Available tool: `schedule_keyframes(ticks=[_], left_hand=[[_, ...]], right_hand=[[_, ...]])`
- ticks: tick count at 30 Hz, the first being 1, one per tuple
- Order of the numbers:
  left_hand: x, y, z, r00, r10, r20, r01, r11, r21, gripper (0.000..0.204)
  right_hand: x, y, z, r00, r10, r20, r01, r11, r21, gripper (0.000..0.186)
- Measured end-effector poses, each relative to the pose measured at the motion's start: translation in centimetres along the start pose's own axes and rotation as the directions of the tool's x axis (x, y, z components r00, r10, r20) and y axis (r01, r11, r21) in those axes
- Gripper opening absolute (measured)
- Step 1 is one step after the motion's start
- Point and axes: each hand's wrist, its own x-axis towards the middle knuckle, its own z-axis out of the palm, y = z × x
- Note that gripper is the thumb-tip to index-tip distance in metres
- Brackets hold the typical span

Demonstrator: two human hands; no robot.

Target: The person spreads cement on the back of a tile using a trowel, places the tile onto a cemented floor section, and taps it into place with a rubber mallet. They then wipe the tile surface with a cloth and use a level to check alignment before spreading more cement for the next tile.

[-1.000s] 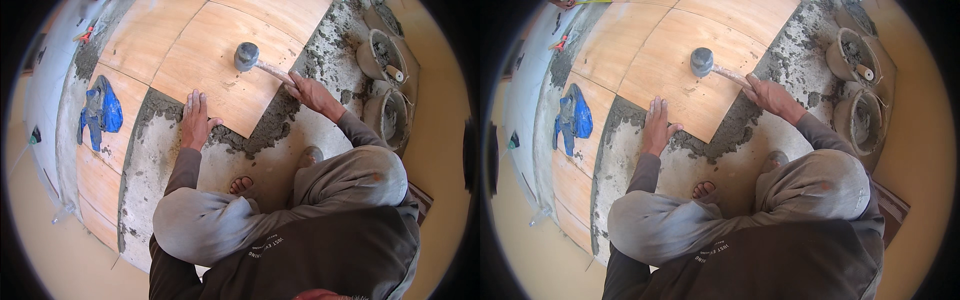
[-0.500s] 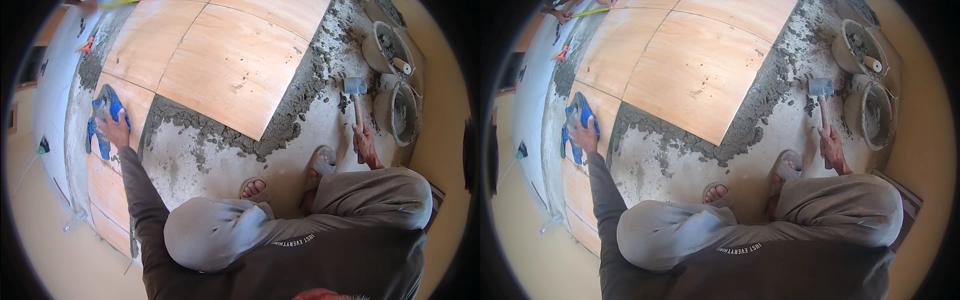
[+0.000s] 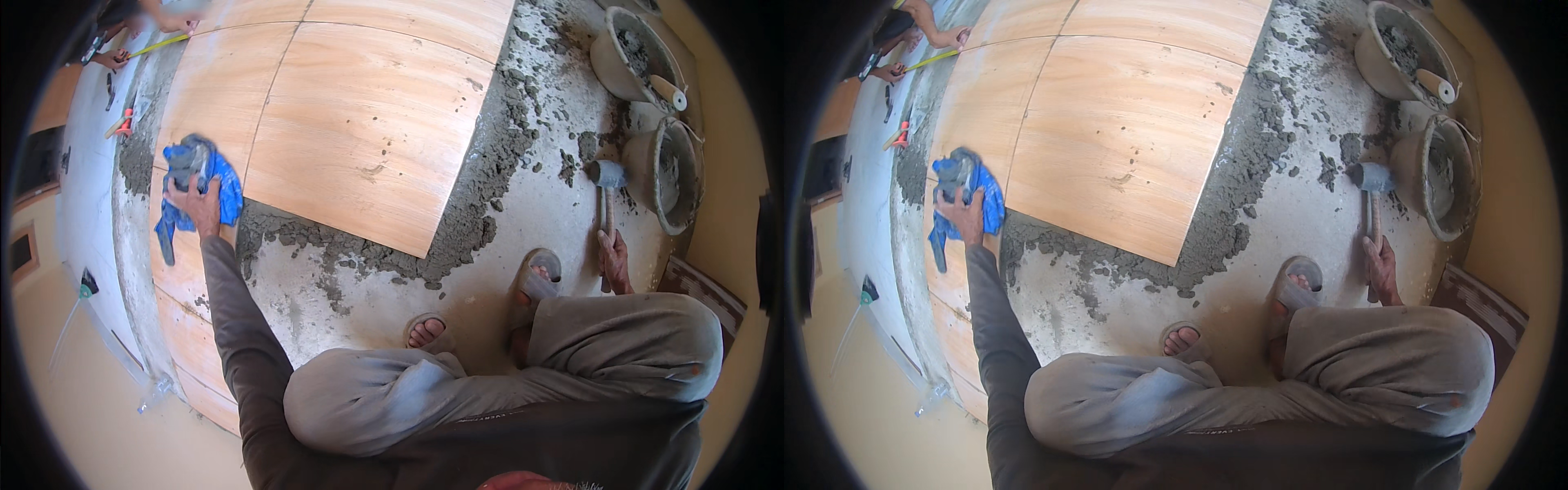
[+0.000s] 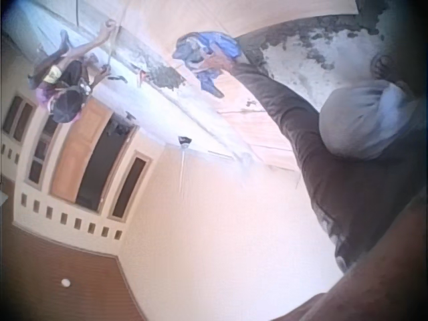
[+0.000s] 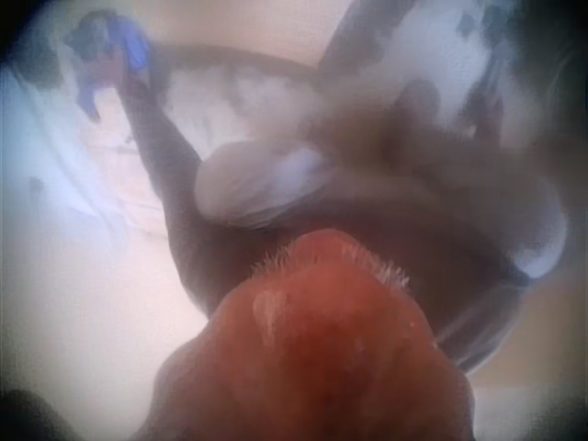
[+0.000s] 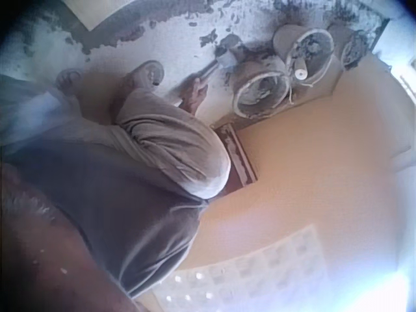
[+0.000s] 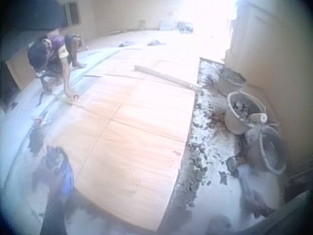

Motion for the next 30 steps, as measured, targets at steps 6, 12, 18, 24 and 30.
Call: schedule_keyframes(ticks=[6, 12, 18, 24, 30], left_hand=[[10.5, 10.4, 2.9, 0.957, -0.109, 0.268, 0.171, 0.961, -0.218, 0.095], [14.3, 15.7, 9.8, 0.962, 0.108, 0.25, -0.084, 0.991, -0.102, 0.085], [11.8, 32.8, 13.9, 0.85, 0.511, 0.128, -0.471, 0.845, -0.253, 0.066], [5.2, 44.0, 11.6, 0.683, 0.719, 0.13, -0.594, 0.649, -0.475, 0.056], [-0.5, 44.1, 7.2, 0.613, 0.777, 0.145, -0.54, 0.546, -0.641, 0.064]], right_hand=[[0.1, 0.9, -0.1, 1.0, 0.0, 0.009, 0.0, 1.0, 0.014, 0.027], [1.8, 2.0, 1.3, 1.0, 0.008, -0.029, -0.007, 0.998, 0.057, 0.021], [1.3, 1.1, 0.7, 0.994, 0.064, -0.083, -0.057, 0.994, 0.088, 0.021], [1.5, 1.3, 1.0, 0.99, 0.1, -0.101, -0.095, 0.994, 0.053, 0.02], [1.5, 0.4, 1.8, 0.993, 0.013, -0.119, -0.014, 1.0, -0.003, 0.025]])
